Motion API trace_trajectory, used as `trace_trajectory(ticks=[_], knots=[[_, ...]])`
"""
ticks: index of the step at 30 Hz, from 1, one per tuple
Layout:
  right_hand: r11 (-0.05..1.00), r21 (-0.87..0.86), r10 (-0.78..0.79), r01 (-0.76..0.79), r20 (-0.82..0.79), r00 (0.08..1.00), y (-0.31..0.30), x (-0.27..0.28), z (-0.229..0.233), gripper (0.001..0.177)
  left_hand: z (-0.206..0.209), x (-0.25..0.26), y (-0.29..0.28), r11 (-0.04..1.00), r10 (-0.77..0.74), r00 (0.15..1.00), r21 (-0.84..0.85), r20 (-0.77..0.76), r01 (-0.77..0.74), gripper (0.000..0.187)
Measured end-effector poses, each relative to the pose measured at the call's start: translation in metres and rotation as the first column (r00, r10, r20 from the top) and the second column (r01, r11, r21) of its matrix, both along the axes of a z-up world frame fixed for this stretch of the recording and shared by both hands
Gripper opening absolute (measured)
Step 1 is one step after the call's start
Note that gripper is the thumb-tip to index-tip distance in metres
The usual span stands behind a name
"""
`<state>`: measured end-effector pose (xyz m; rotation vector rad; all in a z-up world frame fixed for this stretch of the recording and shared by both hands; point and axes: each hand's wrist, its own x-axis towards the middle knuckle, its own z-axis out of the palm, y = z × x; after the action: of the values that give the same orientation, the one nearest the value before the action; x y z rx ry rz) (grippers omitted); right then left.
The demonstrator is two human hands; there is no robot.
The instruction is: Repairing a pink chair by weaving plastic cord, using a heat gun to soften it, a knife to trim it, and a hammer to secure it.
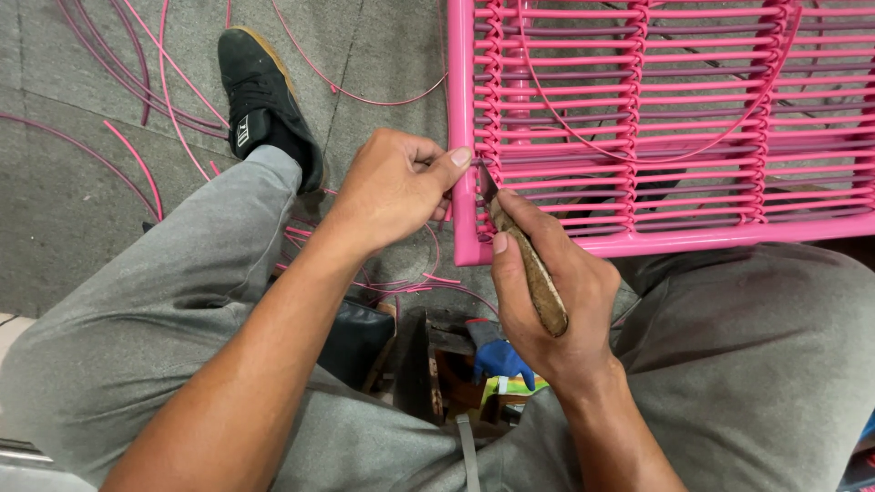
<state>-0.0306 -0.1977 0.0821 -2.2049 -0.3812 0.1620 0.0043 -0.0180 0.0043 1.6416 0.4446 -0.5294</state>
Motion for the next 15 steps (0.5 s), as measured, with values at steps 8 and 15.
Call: trace_trajectory(ticks=[8,15], knots=[[1.000,0.016,0.002,-0.001,-0.007,1.000,-0.0013,-0.0009,-0.0009,0.028,0.0021,0.0005,-0.0001,1.000,-0.004,1.000,0.009,-0.002,0.004,0.038],[1.000,0.009,0.004,-0.004,0.005,1.000,-0.0016,-0.0005,-0.0007,0.028,-0.0009,0.0001,-0.0004,1.000,-0.002,1.000,0.004,-0.001,0.002,0.037]])
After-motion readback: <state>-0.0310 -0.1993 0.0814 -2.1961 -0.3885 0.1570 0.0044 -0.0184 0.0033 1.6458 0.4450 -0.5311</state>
